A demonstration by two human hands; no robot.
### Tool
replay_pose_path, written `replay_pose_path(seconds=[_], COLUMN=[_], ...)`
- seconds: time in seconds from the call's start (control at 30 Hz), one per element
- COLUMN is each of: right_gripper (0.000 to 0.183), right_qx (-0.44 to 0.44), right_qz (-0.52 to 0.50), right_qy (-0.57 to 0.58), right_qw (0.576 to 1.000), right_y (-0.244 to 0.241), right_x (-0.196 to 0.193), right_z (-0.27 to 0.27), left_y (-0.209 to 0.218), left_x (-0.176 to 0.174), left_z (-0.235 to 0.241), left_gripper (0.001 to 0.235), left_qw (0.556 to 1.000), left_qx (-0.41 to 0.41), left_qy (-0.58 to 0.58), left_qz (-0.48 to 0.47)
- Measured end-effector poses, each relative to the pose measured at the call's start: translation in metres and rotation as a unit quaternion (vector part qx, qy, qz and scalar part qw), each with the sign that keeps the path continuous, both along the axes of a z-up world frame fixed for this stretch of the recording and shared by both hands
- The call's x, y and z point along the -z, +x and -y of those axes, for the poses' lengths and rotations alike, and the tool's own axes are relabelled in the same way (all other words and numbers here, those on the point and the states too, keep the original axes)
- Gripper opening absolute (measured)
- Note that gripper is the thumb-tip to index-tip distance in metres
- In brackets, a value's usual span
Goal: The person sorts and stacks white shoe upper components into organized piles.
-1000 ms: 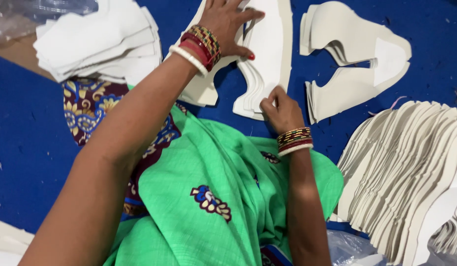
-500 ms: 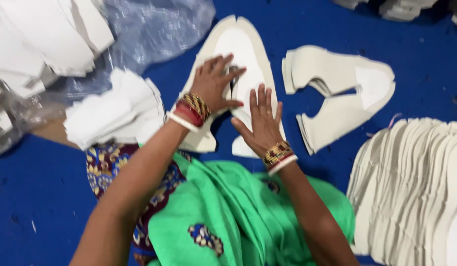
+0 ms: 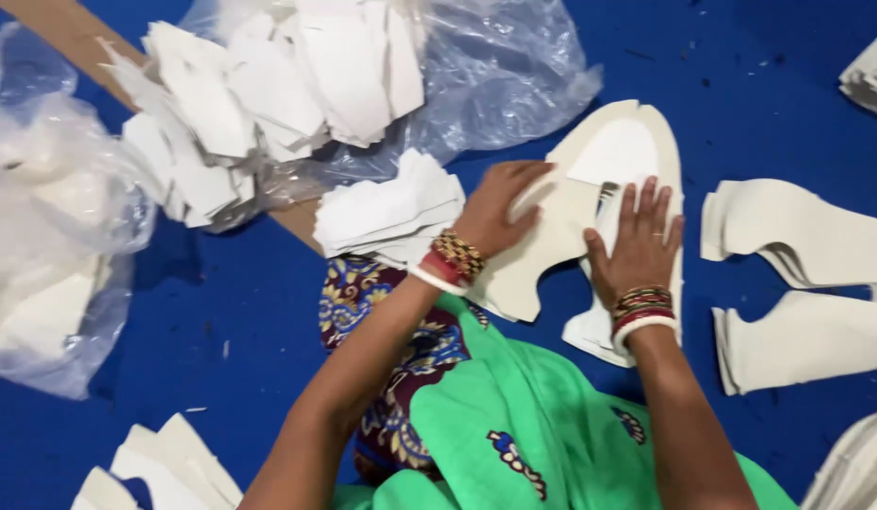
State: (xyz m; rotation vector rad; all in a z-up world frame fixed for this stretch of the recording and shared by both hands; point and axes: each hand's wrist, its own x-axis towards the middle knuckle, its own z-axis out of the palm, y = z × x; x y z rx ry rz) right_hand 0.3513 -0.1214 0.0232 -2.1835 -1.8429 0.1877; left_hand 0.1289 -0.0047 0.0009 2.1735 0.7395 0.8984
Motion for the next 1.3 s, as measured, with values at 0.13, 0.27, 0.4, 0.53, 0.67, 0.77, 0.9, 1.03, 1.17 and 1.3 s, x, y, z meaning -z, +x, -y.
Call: replay_pose_path(seconds=[0.13,0.27,0.4,0.53,0.67,0.77,0.9,1.03,1.17,1.3], right_gripper=[0.086,0.088,0.089,0.090,0.088,0.088,0.087,0.087,0.086,0.086], right_qx=[0.011,0.023,0.014,0.010,0.020,0.020,0.028,0.030,0.029,0.025], right_qz=[0.001,0.006,0.000,0.002,0.017,0.027,0.035,0.036,0.041,0.037], right_qy=[-0.003,-0.008,0.003,0.024,0.030,0.028,0.028,0.029,0.024,0.005], right_qw=[1.000,1.000,1.000,1.000,0.999,0.999,0.999,0.998,0.998,0.999], right_y=[-0.005,-0.001,-0.002,-0.001,0.002,0.002,0.005,0.004,0.004,0.003], right_x=[0.001,0.002,0.005,0.006,0.012,0.018,0.022,0.023,0.016,0.018], right_z=[0.003,0.003,0.005,0.001,-0.001,0.000,0.000,-0.001,0.001,0.002], left_y=[-0.092,-0.146,-0.164,-0.157,-0.159,-0.157,-0.139,-0.134,-0.157,-0.175], left_x=[0.014,-0.007,0.004,-0.013,-0.018,-0.028,-0.041,-0.056,-0.027,-0.033], left_z=[-0.008,-0.009,-0.004,-0.021,-0.070,-0.102,-0.128,-0.116,-0.117,-0.113], left_gripper=[0.043,0.067,0.063,0.056,0.039,0.048,0.088,0.126,0.065,0.032], left_qw=[0.983,0.941,0.930,0.920,0.929,0.912,0.837,0.879,0.872,0.895], left_qx=[-0.168,-0.241,-0.243,-0.247,-0.278,-0.351,-0.355,-0.310,-0.320,-0.324], left_qy=[0.010,-0.022,-0.014,0.009,-0.029,-0.041,0.188,0.235,0.196,0.117], left_qz=[-0.073,-0.237,-0.276,-0.306,-0.243,-0.207,-0.373,-0.274,-0.315,-0.284])
